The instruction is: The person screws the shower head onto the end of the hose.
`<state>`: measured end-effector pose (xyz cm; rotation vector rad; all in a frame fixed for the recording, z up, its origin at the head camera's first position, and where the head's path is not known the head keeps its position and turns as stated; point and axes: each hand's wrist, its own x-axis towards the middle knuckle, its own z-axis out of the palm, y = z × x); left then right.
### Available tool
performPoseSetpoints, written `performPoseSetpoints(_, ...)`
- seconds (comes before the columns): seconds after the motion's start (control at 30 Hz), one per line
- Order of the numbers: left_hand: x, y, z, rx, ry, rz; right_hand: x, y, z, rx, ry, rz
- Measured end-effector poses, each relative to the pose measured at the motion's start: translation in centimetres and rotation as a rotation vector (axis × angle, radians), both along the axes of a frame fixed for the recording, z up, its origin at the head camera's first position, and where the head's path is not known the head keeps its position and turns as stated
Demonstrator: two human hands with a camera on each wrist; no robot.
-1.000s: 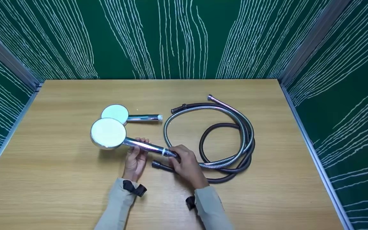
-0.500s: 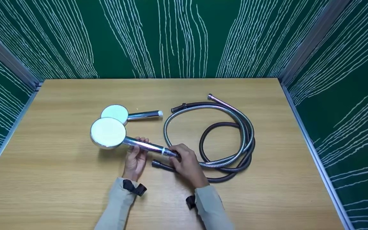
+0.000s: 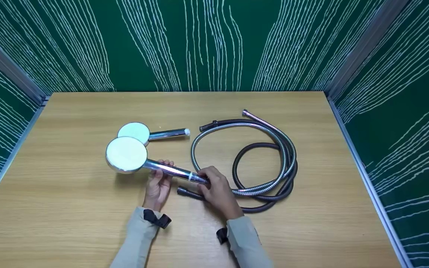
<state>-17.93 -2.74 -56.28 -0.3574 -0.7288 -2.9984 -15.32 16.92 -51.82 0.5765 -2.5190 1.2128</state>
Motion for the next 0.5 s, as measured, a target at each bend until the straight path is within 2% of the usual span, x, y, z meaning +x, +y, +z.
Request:
performPoseSetpoints(0.2, 0.00, 0.02, 0.02, 0.010, -0.008, 0.002, 0.03, 0.12, 0.07, 0.006, 0.011, -0.004)
performPoseSetpoints(0.5, 0.06, 0.00, 0.13, -0.005, -0.014, 0.014, 0.17, 0.21, 0.24, 0.020, -0.040, 0.002)
